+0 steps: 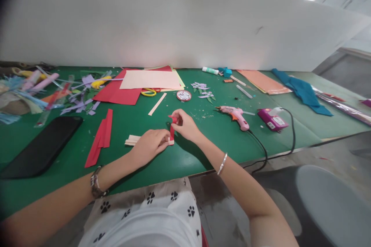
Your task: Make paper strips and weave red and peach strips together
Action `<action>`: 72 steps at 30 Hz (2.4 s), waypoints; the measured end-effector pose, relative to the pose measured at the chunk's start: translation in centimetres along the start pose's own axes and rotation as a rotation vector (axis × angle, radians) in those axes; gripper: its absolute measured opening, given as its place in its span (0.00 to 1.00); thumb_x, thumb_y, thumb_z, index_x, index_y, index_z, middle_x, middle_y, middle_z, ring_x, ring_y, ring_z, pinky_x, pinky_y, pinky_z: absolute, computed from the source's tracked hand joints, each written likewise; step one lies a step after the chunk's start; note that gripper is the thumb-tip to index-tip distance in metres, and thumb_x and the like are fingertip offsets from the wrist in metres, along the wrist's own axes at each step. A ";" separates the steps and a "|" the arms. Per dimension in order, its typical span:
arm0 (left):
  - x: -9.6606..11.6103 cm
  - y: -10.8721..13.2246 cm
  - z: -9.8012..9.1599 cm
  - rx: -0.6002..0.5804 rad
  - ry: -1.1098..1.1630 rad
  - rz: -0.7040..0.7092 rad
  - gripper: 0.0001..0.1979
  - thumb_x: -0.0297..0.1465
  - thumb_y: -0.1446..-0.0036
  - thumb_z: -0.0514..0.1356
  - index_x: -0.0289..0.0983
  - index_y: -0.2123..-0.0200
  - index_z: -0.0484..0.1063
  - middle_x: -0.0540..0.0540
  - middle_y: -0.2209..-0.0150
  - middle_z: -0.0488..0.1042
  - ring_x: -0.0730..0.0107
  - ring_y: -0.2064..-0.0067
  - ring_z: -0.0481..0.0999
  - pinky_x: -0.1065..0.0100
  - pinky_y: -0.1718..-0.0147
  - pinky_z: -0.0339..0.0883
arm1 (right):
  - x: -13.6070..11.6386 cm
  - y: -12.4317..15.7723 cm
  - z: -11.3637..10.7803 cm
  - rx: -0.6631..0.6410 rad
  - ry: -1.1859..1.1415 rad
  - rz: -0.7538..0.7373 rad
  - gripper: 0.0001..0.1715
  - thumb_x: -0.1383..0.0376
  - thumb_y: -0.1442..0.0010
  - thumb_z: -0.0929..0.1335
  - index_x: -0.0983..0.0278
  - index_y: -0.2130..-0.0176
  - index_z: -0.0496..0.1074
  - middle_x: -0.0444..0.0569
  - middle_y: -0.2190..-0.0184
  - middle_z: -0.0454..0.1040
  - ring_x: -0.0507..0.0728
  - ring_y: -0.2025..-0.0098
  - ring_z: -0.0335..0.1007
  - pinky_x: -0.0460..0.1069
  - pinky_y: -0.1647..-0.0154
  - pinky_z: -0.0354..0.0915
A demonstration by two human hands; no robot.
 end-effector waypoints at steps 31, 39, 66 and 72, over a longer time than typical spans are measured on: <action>-1.3 -0.1 -0.4 0.047 0.199 -0.161 0.11 0.30 0.49 0.57 0.37 0.60 0.65 0.53 0.69 0.74 0.69 0.65 0.72 0.64 0.61 0.56 | -0.3 2.5 -0.2 0.067 -0.096 -0.044 0.26 0.70 0.54 0.64 0.63 0.54 0.54 0.41 0.73 0.68 0.50 0.68 0.67 0.50 0.58 0.62; -0.8 -0.1 -0.6 0.119 0.058 -0.111 0.04 0.29 0.48 0.56 0.37 0.69 0.70 0.49 0.67 0.75 0.67 0.63 0.72 0.62 0.57 0.54 | -2.9 4.1 2.2 -0.182 -0.027 -0.127 0.17 0.72 0.51 0.63 0.63 0.58 0.60 0.43 0.72 0.70 0.50 0.68 0.68 0.48 0.61 0.63; -0.4 -0.1 -0.3 0.167 -0.049 -0.068 0.06 0.30 0.44 0.53 0.40 0.69 0.70 0.53 0.70 0.73 0.72 0.65 0.70 0.64 0.55 0.52 | 0.0 -10.4 6.2 -0.496 0.898 -0.316 0.18 0.73 0.46 0.62 0.67 0.55 0.68 0.55 0.52 0.67 0.58 0.50 0.61 0.52 0.52 0.55; -0.3 -0.1 -0.5 0.171 -0.062 -0.061 0.05 0.30 0.45 0.55 0.40 0.68 0.70 0.52 0.69 0.74 0.72 0.65 0.71 0.64 0.54 0.52 | 0.3 -11.2 5.6 -0.464 0.956 -0.210 0.12 0.68 0.46 0.64 0.66 0.60 0.71 0.55 0.57 0.70 0.60 0.54 0.63 0.51 0.59 0.56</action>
Point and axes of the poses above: each hand's wrist, its own y-axis away from the middle knuckle, its own z-axis out of the palm, x = y × z, the point moved 9 cm from there along -y, towards the middle knuckle
